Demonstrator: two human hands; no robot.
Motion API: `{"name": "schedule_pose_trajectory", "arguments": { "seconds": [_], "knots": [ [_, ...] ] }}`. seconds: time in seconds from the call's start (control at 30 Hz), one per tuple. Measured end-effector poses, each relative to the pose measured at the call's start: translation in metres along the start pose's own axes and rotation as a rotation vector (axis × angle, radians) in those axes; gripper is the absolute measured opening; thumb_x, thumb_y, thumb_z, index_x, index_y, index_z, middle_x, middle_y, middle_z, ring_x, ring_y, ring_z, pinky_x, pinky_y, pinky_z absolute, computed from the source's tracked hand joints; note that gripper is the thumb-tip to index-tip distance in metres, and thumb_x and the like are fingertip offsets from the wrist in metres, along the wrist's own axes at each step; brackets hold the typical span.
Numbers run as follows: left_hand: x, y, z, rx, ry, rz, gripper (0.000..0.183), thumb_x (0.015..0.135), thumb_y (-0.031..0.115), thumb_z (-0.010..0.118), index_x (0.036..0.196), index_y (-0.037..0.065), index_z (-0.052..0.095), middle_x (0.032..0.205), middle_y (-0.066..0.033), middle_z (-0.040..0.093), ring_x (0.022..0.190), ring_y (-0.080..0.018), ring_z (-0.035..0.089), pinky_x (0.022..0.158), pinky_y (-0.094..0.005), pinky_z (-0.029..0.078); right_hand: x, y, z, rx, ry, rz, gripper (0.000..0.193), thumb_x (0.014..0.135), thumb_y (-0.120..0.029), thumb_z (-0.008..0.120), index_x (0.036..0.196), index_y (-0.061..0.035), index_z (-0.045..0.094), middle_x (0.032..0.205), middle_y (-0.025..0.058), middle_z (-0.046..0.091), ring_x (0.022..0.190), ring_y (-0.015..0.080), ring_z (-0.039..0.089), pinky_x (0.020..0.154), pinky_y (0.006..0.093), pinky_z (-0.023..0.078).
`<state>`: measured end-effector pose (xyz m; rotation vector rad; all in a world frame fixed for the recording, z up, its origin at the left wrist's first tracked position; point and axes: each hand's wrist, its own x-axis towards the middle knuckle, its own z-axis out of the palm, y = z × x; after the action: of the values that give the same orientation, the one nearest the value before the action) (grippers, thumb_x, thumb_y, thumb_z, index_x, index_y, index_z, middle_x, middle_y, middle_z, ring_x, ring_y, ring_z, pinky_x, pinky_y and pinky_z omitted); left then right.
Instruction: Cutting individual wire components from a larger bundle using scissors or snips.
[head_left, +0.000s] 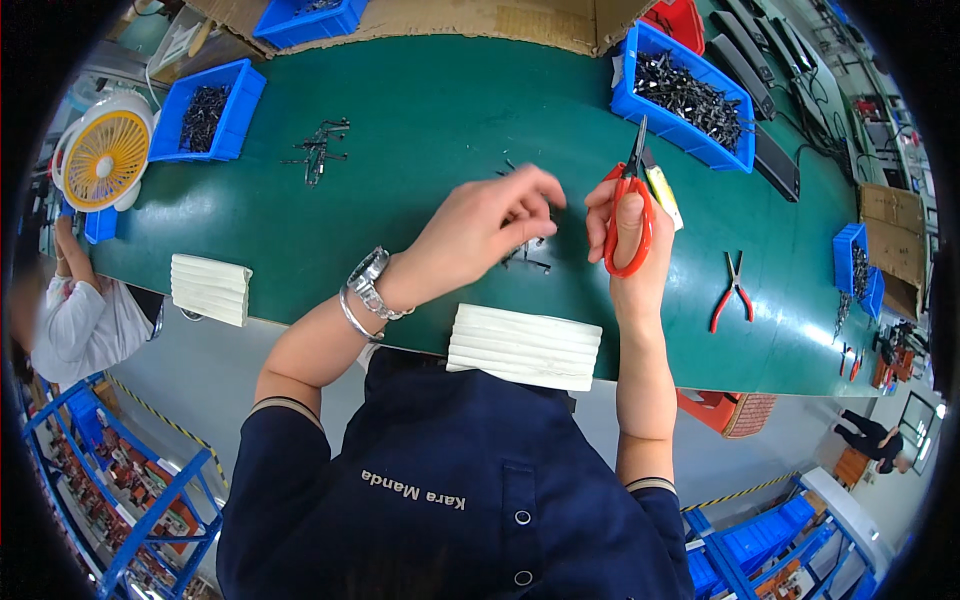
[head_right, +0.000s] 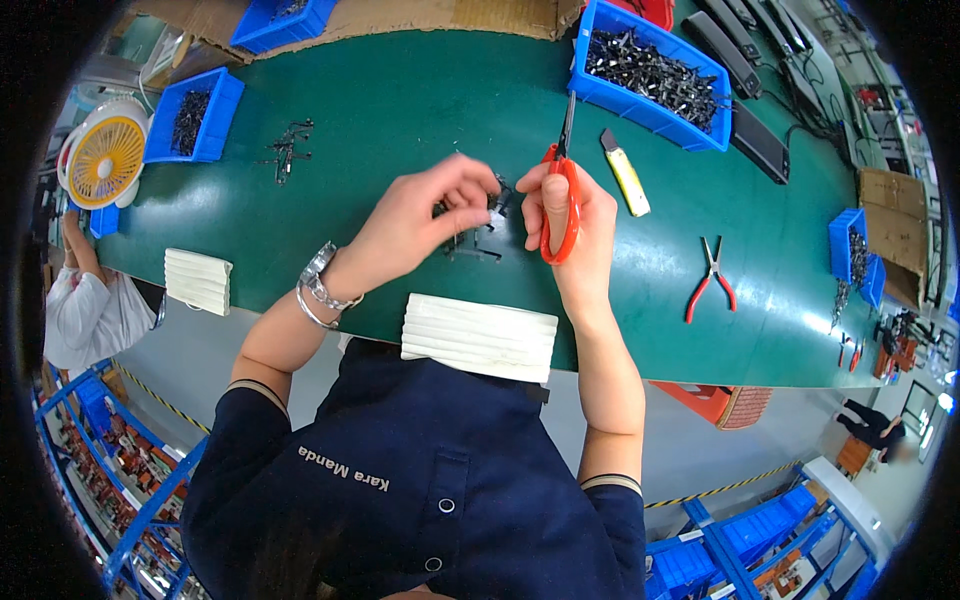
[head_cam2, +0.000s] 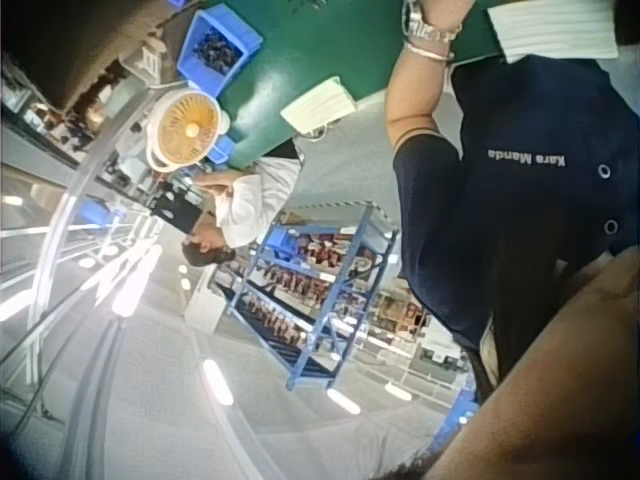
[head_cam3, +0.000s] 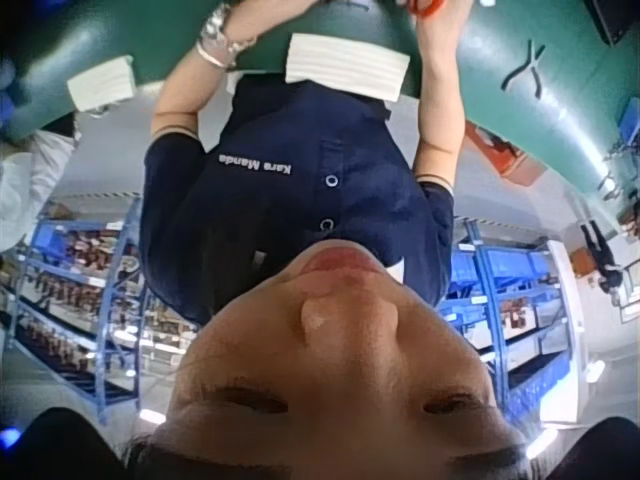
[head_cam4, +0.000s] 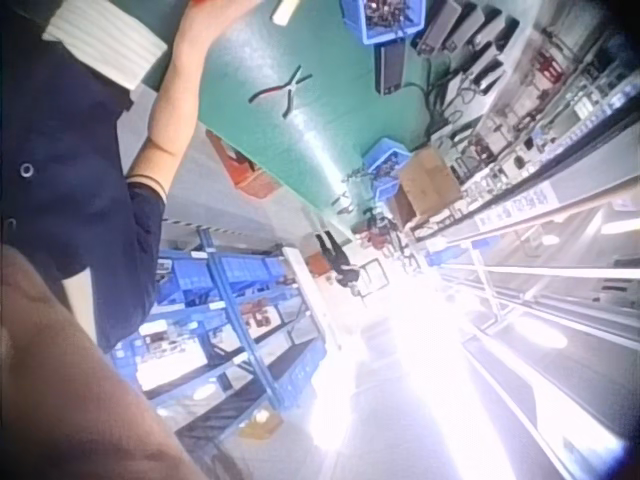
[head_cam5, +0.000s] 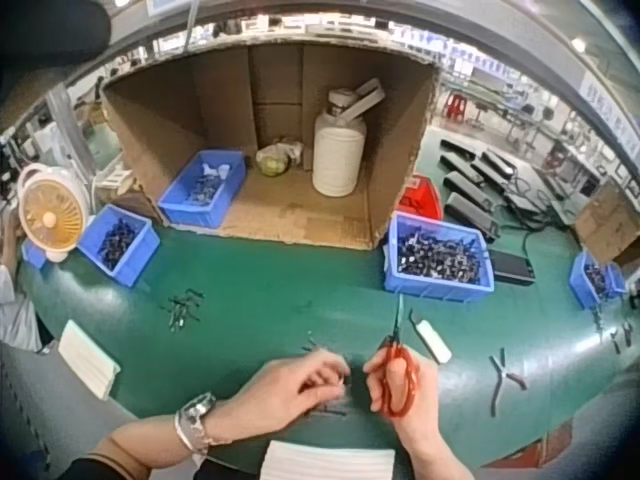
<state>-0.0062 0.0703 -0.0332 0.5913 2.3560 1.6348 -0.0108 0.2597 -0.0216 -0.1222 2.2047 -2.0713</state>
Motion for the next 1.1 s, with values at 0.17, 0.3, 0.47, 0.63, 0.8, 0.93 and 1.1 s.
{"name": "schedule_pose_trajectory", "arguments": {
  "seconds": [0.17,0.3,0.47,0.63,0.8,0.93,1.1],
  "knots": [
    [0.0,-0.011,-0.018,-0.597,0.214,-0.129,0.025,0.093,0.011,0.057,0.114,-0.001,0.053,0.09,-0.0055,0.063,0.082,-0.0097,0.059,0.077,-0.023,0.047,-0.005,0.002,0.008,0.001,-0.17,0.1,0.044,0.097,-0.041,0.047,0.092,0.0011,0.059,0.061,0.0008,0.051,0.05,0.0064,0.047,0.046,0.0201,0.038],
    [0.001,-0.02,-0.029,-0.645,0.283,-0.118,0.021,0.093,0.014,0.058,0.11,0.001,0.055,0.094,-0.0061,0.063,0.086,-0.0112,0.06,0.081,-0.0248,0.048,-0.01,0.013,0.025,0.027,-0.295,0.099,0.039,0.097,-0.035,0.047,0.09,0.0013,0.058,0.06,0.0006,0.051,0.051,0.0074,0.049,0.047,0.022,0.04],
    [0.0,-0.016,-0.031,-0.726,0.371,-0.085,0.015,0.093,0.013,0.059,0.102,0.002,0.056,0.095,-0.0052,0.061,0.086,-0.0114,0.059,0.081,-0.0253,0.048,-0.01,0.011,0.027,-0.032,-0.399,0.197,0.034,0.095,-0.031,0.051,0.086,0.001,0.058,0.053,0.0012,0.05,0.046,0.0079,0.047,0.045,0.0232,0.039],
    [-0.002,-0.017,-0.031,-0.652,0.396,-0.066,0.014,0.092,0.013,0.059,0.101,0.002,0.056,0.093,-0.0037,0.059,0.085,-0.0108,0.057,0.082,-0.025,0.047,-0.011,0.009,0.029,-0.062,-0.49,0.184,0.034,0.094,-0.032,0.054,0.085,0.001,0.059,0.053,0.0014,0.05,0.046,0.0077,0.048,0.044,0.0233,0.038],
    [-0.002,-0.015,-0.032,-0.686,0.364,-0.094,0.014,0.093,0.013,0.059,0.102,0.003,0.056,0.092,-0.0029,0.059,0.083,-0.0099,0.055,0.079,-0.0236,0.046,-0.011,0.007,0.028,-0.059,-0.494,0.208,0.029,0.092,-0.026,0.055,0.084,0.0015,0.059,0.053,0.0015,0.049,0.046,0.0075,0.048,0.045,0.0234,0.039],
    [-0.003,-0.015,-0.032,-0.713,0.357,-0.103,0.014,0.093,0.013,0.059,0.102,0.003,0.056,0.093,-0.0027,0.059,0.083,-0.0093,0.055,0.078,-0.0224,0.046,-0.011,0.005,0.028,-0.072,-0.496,0.219,0.023,0.089,-0.02,0.055,0.083,0.0019,0.059,0.054,0.0013,0.049,0.046,0.0073,0.047,0.045,0.0237,0.039],
    [-0.003,-0.016,-0.031,-0.713,0.357,-0.117,0.015,0.093,0.014,0.059,0.103,0.003,0.056,0.093,-0.0027,0.059,0.083,-0.009,0.055,0.078,-0.0219,0.046,-0.011,0.005,0.029,-0.091,-0.485,0.227,0.02,0.088,-0.018,0.058,0.082,0.0013,0.059,0.054,0.0016,0.049,0.047,0.0072,0.048,0.045,0.0235,0.04]
  ]
}}
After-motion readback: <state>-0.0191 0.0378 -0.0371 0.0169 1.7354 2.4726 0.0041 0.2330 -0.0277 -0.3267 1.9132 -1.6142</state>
